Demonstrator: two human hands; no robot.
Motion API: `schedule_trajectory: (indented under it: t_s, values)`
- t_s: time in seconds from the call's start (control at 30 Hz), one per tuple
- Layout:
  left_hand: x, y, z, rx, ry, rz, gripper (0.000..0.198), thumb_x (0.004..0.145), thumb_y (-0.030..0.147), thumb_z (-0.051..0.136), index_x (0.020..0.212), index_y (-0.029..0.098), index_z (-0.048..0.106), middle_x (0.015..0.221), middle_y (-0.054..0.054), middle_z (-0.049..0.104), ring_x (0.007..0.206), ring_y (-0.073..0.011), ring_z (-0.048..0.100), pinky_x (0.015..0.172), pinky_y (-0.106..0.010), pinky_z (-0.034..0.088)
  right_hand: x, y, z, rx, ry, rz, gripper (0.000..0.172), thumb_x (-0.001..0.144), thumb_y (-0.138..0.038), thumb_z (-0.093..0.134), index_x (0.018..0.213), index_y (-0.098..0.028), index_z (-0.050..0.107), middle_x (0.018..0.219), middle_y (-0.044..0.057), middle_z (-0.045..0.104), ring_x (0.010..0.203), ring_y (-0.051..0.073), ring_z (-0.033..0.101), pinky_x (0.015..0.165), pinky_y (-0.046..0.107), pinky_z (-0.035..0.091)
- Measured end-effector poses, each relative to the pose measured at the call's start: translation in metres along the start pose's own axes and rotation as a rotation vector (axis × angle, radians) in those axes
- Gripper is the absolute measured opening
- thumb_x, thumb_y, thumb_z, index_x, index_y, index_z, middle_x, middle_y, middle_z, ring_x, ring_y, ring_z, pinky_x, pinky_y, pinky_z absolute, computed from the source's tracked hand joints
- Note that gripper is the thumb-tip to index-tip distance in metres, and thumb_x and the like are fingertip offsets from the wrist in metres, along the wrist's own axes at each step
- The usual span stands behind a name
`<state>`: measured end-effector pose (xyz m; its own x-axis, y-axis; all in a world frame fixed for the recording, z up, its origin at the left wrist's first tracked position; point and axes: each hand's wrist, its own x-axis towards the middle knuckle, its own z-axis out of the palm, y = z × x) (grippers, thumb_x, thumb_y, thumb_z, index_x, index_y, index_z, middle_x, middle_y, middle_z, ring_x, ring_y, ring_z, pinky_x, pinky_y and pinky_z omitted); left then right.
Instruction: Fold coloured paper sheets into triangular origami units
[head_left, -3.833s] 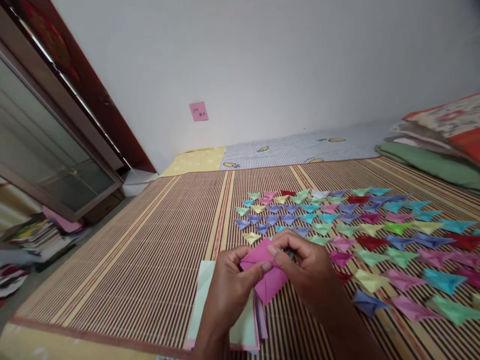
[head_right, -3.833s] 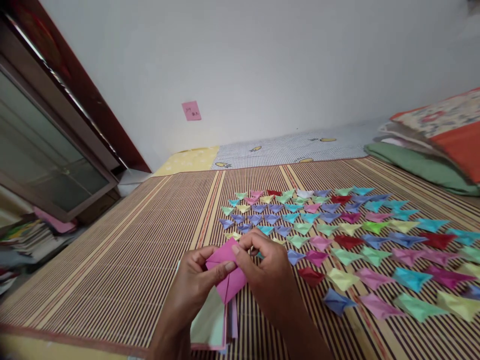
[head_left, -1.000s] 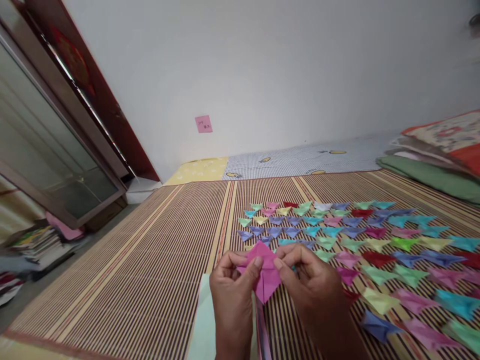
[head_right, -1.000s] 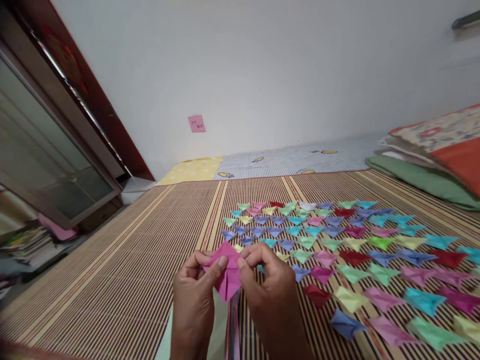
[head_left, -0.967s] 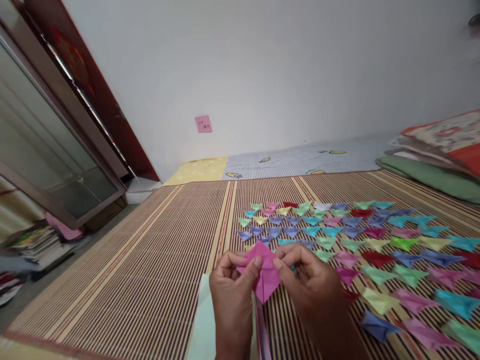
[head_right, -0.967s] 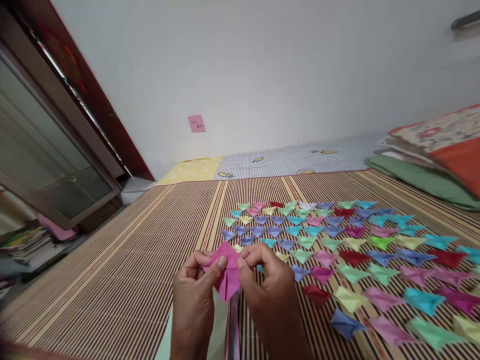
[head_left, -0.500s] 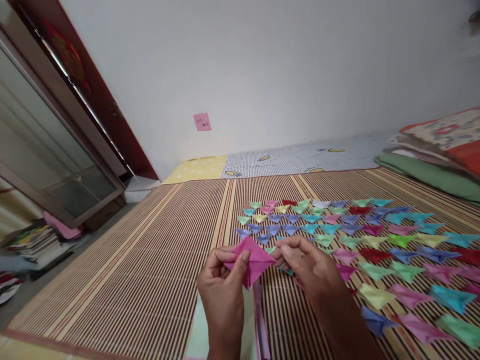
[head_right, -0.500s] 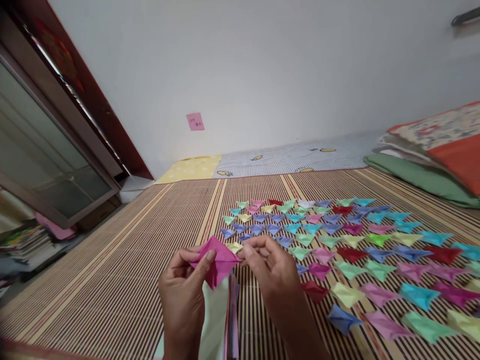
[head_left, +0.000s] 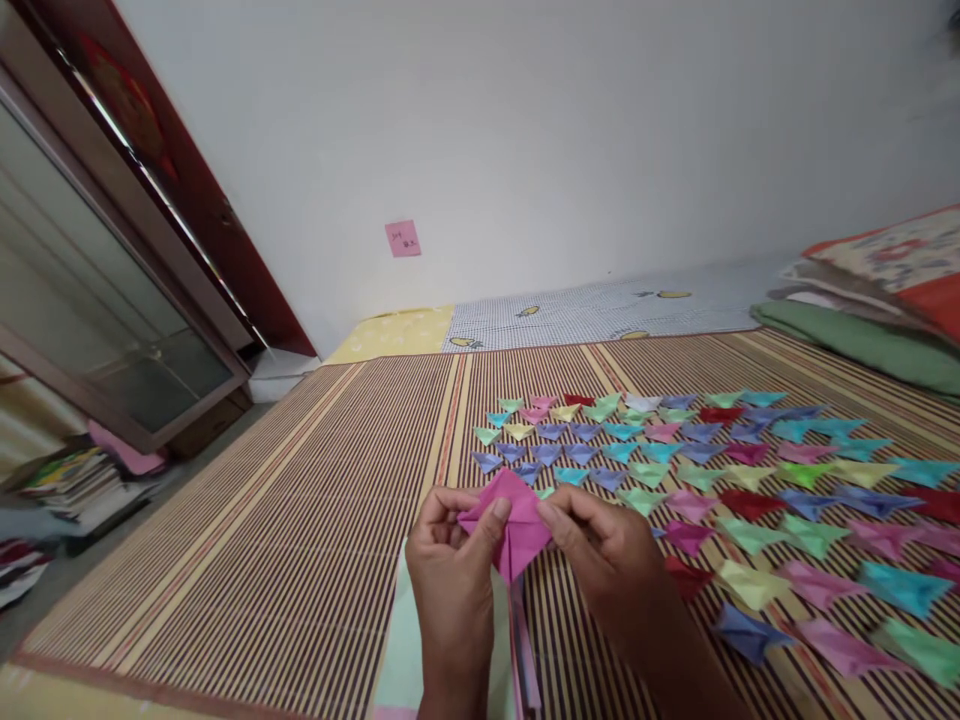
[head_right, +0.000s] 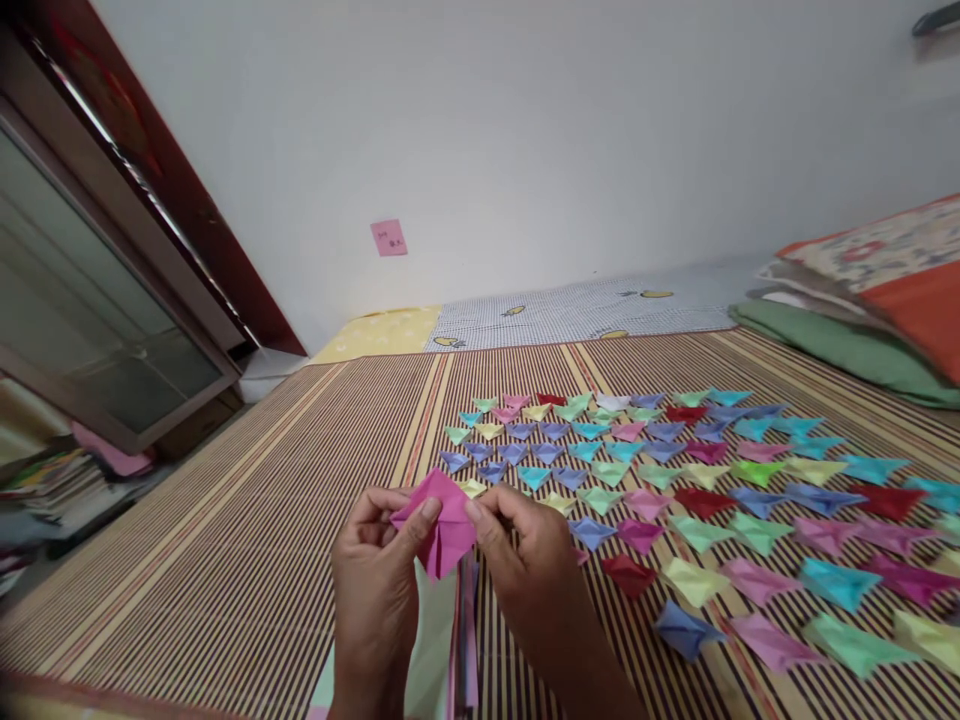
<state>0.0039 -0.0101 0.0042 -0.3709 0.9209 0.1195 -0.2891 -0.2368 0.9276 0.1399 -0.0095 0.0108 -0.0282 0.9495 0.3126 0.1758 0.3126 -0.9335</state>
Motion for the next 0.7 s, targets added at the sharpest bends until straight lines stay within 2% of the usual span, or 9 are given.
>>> schedule_trajectory:
  t_s: [0.1, 0.27, 0.43, 0.6, 0.7]
  values:
    - [0.0, 0.003, 0.002, -0.019, -0.003, -0.015, 0.037, 0.071, 0.025, 0.092, 0.086, 0.019, 0.058, 0.073, 0.003, 0.069, 0.06, -0.0092, 0.064, 0.056, -0.016, 0.052, 0.0, 0.0, -0.001, 0.038, -0.047, 0.009, 0.033, 0.097, -0.039, 0.058, 0.07, -0.021, 0.059, 0.062, -0.004, 0.047, 0.06, 0.014, 0.042, 0.058, 0.027, 0.032]
    - [0.003, 0.009, 0.003, -0.031, -0.005, -0.017, 0.053, 0.066, 0.023, 0.094, 0.108, 0.018, 0.061, 0.076, 0.001, 0.076, 0.065, -0.013, 0.071, 0.061, -0.02, 0.057, 0.001, 0.003, 0.002, 0.059, -0.023, 0.025, 0.035, 0.096, -0.04, 0.058, 0.066, -0.021, 0.056, 0.06, -0.005, 0.045, 0.058, 0.014, 0.04, 0.056, 0.027, 0.032]
    - [0.004, 0.008, -0.004, -0.001, 0.021, -0.012, 0.044, 0.066, 0.024, 0.094, 0.099, 0.017, 0.065, 0.071, 0.001, 0.076, 0.062, -0.0113, 0.071, 0.059, -0.017, 0.055, 0.002, 0.003, 0.003, 0.058, -0.029, 0.007, 0.035, 0.096, -0.039, 0.058, 0.066, -0.021, 0.056, 0.06, -0.005, 0.045, 0.058, 0.014, 0.041, 0.056, 0.027, 0.031]
    - [0.014, 0.004, -0.016, 0.024, 0.074, 0.017, 0.04, 0.068, 0.027, 0.093, 0.095, 0.016, 0.065, 0.077, -0.003, 0.079, 0.069, -0.0165, 0.075, 0.063, -0.022, 0.058, 0.004, 0.007, -0.003, 0.065, -0.063, 0.043, 0.034, 0.097, -0.04, 0.057, 0.068, -0.02, 0.058, 0.061, -0.005, 0.046, 0.06, 0.014, 0.041, 0.057, 0.027, 0.031]
    - [0.022, 0.01, -0.025, 0.024, 0.103, 0.073, 0.037, 0.075, 0.034, 0.088, 0.098, 0.016, 0.066, 0.082, -0.005, 0.079, 0.069, -0.016, 0.074, 0.067, -0.025, 0.059, 0.005, 0.008, -0.009, 0.052, -0.064, 0.05, 0.035, 0.097, -0.041, 0.057, 0.068, -0.021, 0.054, 0.062, -0.006, 0.041, 0.059, 0.013, 0.038, 0.056, 0.027, 0.03]
